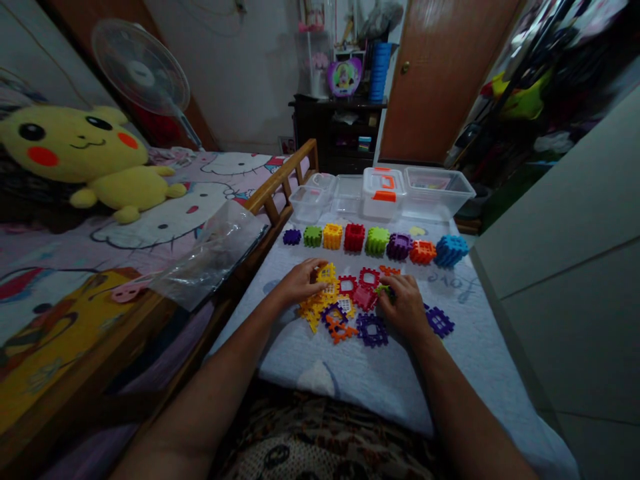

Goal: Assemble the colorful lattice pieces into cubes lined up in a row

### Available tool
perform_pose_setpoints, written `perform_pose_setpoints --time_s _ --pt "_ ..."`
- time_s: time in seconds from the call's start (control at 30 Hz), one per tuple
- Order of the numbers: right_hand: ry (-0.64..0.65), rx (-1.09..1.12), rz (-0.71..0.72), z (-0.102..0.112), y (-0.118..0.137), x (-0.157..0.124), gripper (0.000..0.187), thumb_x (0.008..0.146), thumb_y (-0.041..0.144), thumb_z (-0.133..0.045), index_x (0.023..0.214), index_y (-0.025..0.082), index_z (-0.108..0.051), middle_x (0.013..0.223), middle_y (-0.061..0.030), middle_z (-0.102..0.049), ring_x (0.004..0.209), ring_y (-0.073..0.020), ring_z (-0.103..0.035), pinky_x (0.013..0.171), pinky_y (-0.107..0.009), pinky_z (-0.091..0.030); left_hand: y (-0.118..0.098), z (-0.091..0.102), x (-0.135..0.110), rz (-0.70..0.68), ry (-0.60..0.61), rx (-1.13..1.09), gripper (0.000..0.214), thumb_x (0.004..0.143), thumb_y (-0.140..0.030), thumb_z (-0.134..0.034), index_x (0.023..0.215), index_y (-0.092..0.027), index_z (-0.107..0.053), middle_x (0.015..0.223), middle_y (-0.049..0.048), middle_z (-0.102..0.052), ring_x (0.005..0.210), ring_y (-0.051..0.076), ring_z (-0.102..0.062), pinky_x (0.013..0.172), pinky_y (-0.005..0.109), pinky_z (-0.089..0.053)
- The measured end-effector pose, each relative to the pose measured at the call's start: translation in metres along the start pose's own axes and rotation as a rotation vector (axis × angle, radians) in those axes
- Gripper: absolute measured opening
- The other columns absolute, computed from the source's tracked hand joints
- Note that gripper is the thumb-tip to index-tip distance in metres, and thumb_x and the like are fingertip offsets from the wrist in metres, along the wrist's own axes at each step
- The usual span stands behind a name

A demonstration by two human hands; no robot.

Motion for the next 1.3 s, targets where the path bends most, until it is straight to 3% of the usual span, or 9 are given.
perform_pose_setpoints --time_s 0.13,0.23,0.33,0.47,0.63,0.77,0.97,1.13,1.3 --pt "0.004 0.008 -0.001 -0.001 -0.002 0.0 0.023 0.083 0.015 -0.056 0.1 0.02 -0.069 0.098 -0.0091 -0.071 0.094 -0.027 -0.056 0.088 -0.043 -0.044 0.011 0.019 0.001 0.043 -0.083 0.142 0.055 0.076 -0.03 -0.067 0.128 -0.018 -0.06 0.126 0.012 -0.064 0.11 0.026 -0.064 0.098 0.042 -0.053" --pt "0.003 0.005 -0.001 -0.001 -0.002 0.0 0.022 0.083 0.015 -0.055 0.1 0.019 -0.069 0.098 -0.0095 -0.071 0.094 -0.0271 -0.056 0.088 -0.043 -0.044 0.021 0.024 0.003 0.061 -0.064 0.274 0.057 0.073 -0.027 -0.067 0.128 -0.017 -0.06 0.127 0.0129 -0.063 0.117 0.03 -0.06 0.106 0.046 -0.047" --pt "0.008 0.0 -0.001 -0.001 -0.002 0.0 0.023 0.083 0.015 -0.055 0.1 0.02 -0.069 0.098 -0.0096 -0.071 0.094 -0.0274 -0.056 0.088 -0.044 -0.045 0.021 0.022 0.003 0.039 -0.023 0.344 0.059 0.072 -0.024 -0.066 0.13 -0.017 -0.059 0.133 0.0136 -0.061 0.127 0.031 -0.053 0.113 0.049 -0.039" --pt "0.001 0.002 -0.005 0.0 -0.001 0.001 0.023 0.084 0.015 -0.054 0.1 0.02 -0.07 0.099 -0.01 -0.072 0.095 -0.0274 -0.056 0.088 -0.044 -0.045 0.002 0.017 -0.002 -0.041 -0.044 0.372 0.057 0.075 -0.018 -0.061 0.132 -0.02 -0.059 0.144 0.0116 -0.055 0.137 0.031 -0.044 0.118 0.052 -0.03" --pt "0.018 -0.003 0.0 -0.001 -0.002 0.0 0.021 0.084 0.015 -0.054 0.099 0.02 -0.069 0.097 -0.0093 -0.071 0.093 -0.0264 -0.056 0.087 -0.042 -0.044 -0.02 -0.009 -0.01 -0.171 0.18 0.34 0.048 0.075 -0.024 -0.068 0.123 -0.021 -0.064 0.135 0.0117 -0.062 0.131 0.03 -0.05 0.115 0.048 -0.034" --pt "0.03 -0.002 0.001 -0.002 -0.002 0.001 0.02 0.084 0.015 -0.055 0.097 0.021 -0.069 0.097 -0.0087 -0.071 0.092 -0.026 -0.056 0.088 -0.042 -0.044 -0.021 -0.014 -0.008 -0.138 0.206 0.341 0.051 0.073 -0.025 -0.072 0.123 -0.023 -0.061 0.13 0.0098 -0.063 0.125 0.028 -0.054 0.112 0.045 -0.039" --pt "0.025 0.006 0.003 -0.001 -0.002 0.001 0.02 0.084 0.015 -0.054 0.095 0.021 -0.069 0.095 -0.0084 -0.071 0.091 -0.0261 -0.056 0.087 -0.042 -0.044 -0.026 -0.009 -0.002 -0.087 0.143 0.329 0.054 0.069 -0.019 -0.072 0.122 -0.025 -0.061 0.119 0.0068 -0.062 0.116 0.026 -0.057 0.105 0.042 -0.045" --pt "0.031 0.003 -0.005 -0.002 -0.003 0.001 0.02 0.084 0.015 -0.054 0.096 0.021 -0.069 0.096 -0.0087 -0.071 0.091 -0.0265 -0.056 0.086 -0.042 -0.044 -0.035 -0.003 0.001 -0.071 0.087 0.256 0.024 0.076 -0.013 -0.059 0.097 -0.02 -0.066 0.092 0.0031 -0.062 0.087 0.019 -0.061 0.084 0.033 -0.051" --pt "0.036 0.014 -0.004 -0.001 0.0 0.001 0.019 0.085 0.014 -0.054 0.094 0.021 -0.069 0.095 -0.0086 -0.071 0.09 -0.0262 -0.056 0.086 -0.042 -0.044 -0.051 0.008 0.004 -0.106 -0.153 0.25 0.01 0.081 -0.013 -0.057 0.087 -0.019 -0.063 0.091 0.0041 -0.062 0.089 0.02 -0.06 0.084 0.033 -0.05"
Point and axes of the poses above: each hand's wrist, its own x-axis towards the middle knuckle, its own z-axis out of the back of the hand, y = z × x, the point moved 7 cm from there along x, towards the middle knuckle
